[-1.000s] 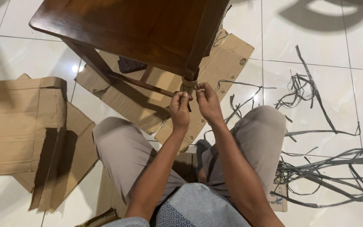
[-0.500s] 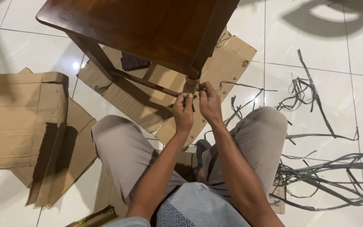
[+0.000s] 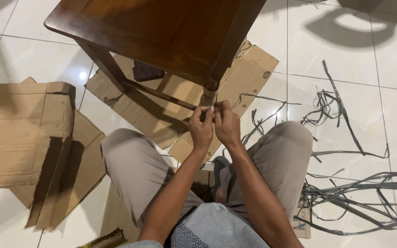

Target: Wrapping the legs of a wooden stool with plastic strips for protection.

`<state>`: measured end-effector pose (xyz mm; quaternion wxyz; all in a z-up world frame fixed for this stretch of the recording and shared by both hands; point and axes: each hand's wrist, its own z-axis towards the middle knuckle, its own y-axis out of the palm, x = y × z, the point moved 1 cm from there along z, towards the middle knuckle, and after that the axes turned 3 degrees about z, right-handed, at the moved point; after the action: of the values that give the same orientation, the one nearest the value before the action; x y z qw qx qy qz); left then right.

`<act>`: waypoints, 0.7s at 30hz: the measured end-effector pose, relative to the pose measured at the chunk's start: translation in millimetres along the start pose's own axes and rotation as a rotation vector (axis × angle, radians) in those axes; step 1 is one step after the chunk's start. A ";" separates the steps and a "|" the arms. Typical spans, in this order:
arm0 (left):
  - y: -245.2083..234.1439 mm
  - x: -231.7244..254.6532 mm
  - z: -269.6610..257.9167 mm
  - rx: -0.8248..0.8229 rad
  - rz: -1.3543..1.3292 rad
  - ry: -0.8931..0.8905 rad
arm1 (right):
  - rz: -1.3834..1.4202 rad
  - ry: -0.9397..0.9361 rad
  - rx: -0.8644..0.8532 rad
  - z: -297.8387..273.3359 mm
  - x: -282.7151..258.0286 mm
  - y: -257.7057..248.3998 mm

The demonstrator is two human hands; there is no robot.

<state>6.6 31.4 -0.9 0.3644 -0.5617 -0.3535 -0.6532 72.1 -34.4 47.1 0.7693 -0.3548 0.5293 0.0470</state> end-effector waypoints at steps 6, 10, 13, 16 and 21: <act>-1.6 -0.8 2.1 -0.041 -0.136 -0.100 | 0.113 0.017 0.043 -6.3 -2.2 -3.7; 2.9 -2.8 8.9 -0.126 -0.421 -0.276 | 0.098 0.115 -0.008 -5.8 -0.4 -6.2; 3.4 -4.7 9.2 -0.144 -0.502 -0.414 | 0.096 0.124 -0.038 -10.2 2.9 -4.7; 5.3 -15.5 9.5 -0.151 -0.536 -0.480 | 0.126 0.079 -0.031 -12.4 5.1 -5.0; 5.8 -27.6 16.3 -0.161 -0.565 -0.448 | 0.205 0.085 -0.044 -12.8 -1.3 -9.6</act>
<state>22.3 44.9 -26.0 0.0377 -0.5979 -0.5132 -0.6145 65.9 -48.8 50.6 0.7293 -0.3174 0.5937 0.1218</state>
